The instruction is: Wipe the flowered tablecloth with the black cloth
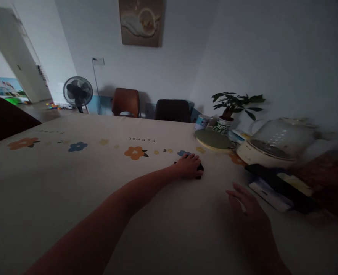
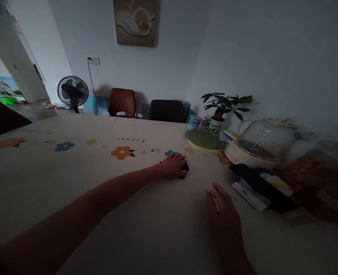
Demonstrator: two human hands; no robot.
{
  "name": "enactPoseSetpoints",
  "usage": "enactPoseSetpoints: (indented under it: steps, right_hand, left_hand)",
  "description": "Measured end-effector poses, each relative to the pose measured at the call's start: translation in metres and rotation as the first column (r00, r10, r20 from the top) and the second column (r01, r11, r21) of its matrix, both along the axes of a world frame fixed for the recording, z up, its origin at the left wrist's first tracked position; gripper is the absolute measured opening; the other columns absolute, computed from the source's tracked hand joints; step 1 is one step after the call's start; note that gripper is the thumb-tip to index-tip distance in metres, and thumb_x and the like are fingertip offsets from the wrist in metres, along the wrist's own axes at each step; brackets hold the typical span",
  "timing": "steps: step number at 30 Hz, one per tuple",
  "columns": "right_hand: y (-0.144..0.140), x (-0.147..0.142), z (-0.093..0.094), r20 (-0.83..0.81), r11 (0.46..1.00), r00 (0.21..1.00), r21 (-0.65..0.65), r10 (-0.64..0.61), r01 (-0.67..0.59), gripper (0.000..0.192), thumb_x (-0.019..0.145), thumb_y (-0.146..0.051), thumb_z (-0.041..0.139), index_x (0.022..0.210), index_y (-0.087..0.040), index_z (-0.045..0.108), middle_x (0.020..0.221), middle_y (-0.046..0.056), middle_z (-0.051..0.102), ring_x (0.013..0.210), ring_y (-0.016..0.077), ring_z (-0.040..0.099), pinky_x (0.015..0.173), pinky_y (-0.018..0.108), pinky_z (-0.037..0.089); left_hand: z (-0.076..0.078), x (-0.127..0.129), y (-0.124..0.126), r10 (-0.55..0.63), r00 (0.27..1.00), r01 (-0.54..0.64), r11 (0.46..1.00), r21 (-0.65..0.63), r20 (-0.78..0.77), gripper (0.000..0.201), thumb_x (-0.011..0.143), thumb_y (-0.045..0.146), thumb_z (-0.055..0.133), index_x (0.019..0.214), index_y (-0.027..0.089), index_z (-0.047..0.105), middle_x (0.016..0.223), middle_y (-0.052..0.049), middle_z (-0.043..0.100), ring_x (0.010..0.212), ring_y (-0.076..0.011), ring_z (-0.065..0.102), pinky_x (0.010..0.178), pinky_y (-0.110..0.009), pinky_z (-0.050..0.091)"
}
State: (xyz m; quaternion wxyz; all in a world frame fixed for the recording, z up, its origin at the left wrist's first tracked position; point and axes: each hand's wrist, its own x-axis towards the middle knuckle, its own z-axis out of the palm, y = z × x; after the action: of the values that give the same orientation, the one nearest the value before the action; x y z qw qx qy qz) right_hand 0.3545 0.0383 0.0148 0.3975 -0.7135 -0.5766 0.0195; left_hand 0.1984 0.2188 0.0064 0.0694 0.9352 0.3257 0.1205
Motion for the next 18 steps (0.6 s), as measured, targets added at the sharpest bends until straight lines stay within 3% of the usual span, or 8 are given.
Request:
enactPoseSetpoints:
  steps: [4, 6, 9, 14, 18]
  right_hand:
    - [0.001, 0.008, -0.006, 0.003, 0.999, 0.999, -0.003, -0.054, 0.054, 0.044, 0.079, -0.060, 0.045, 0.085, -0.025, 0.071, 0.127, 0.011, 0.068, 0.118, 0.0340, 0.063, 0.087, 0.050, 0.057]
    - [0.002, 0.012, -0.008, 0.000, 0.998, 0.998, -0.022, -0.065, 0.065, 0.045, 0.078, -0.061, 0.045, 0.086, -0.026, 0.072, 0.127, 0.010, 0.068, 0.119, 0.0352, 0.063, 0.093, 0.053, 0.055]
    - [0.004, 0.016, -0.011, -0.003, 0.997, 0.998, -0.051, -0.062, 0.062, 0.044, 0.075, -0.063, 0.047, 0.085, -0.028, 0.072, 0.127, 0.009, 0.068, 0.118, 0.0369, 0.063, 0.096, 0.056, 0.054]
    - [0.009, 0.018, -0.017, 0.018, 0.992, 0.994, -0.068, -0.106, 0.107, 0.043, 0.073, -0.066, 0.046, 0.081, -0.033, 0.071, 0.122, 0.006, 0.071, 0.115, 0.0377, 0.065, 0.099, 0.059, 0.052]
    - [0.012, 0.032, -0.024, 0.160, 0.987, 0.978, -0.070, -0.132, 0.145, 0.039, 0.074, -0.065, 0.045, 0.083, -0.037, 0.071, 0.120, 0.003, 0.072, 0.110, 0.0344, 0.068, 0.094, 0.054, 0.057]
  left_hand:
    - [0.001, -0.018, 0.022, 0.036, 0.999, -0.037, 0.999, -0.032, -0.006, 0.046, 0.094, 0.040, 0.042, 0.135, 0.020, 0.051, 0.149, -0.011, 0.046, 0.142, -0.0248, 0.035, 0.122, -0.056, 0.014]
    - [0.003, -0.044, 0.042, 0.122, 0.992, -0.123, 0.991, -0.060, -0.019, 0.046, 0.095, 0.039, 0.041, 0.136, 0.021, 0.050, 0.153, -0.010, 0.042, 0.143, -0.0241, 0.033, 0.122, -0.058, 0.012]
    - [0.006, -0.102, 0.079, 0.299, 0.953, -0.302, 0.949, -0.092, -0.048, 0.044, 0.097, 0.037, 0.042, 0.137, 0.021, 0.050, 0.155, -0.011, 0.039, 0.145, -0.0266, 0.030, 0.121, -0.062, 0.013]
    - [0.010, -0.221, 0.129, 0.595, 0.798, -0.602, 0.789, -0.120, -0.095, 0.051, 0.097, 0.045, 0.048, 0.141, 0.018, 0.047, 0.154, -0.013, 0.037, 0.144, -0.0330, 0.030, 0.119, -0.064, 0.019]
    - [0.011, -0.315, 0.143, 0.754, 0.646, -0.763, 0.636, -0.112, -0.118, 0.050, 0.098, 0.042, 0.039, 0.142, 0.019, 0.045, 0.156, -0.014, 0.035, 0.144, -0.0344, 0.029, 0.117, -0.069, 0.017]
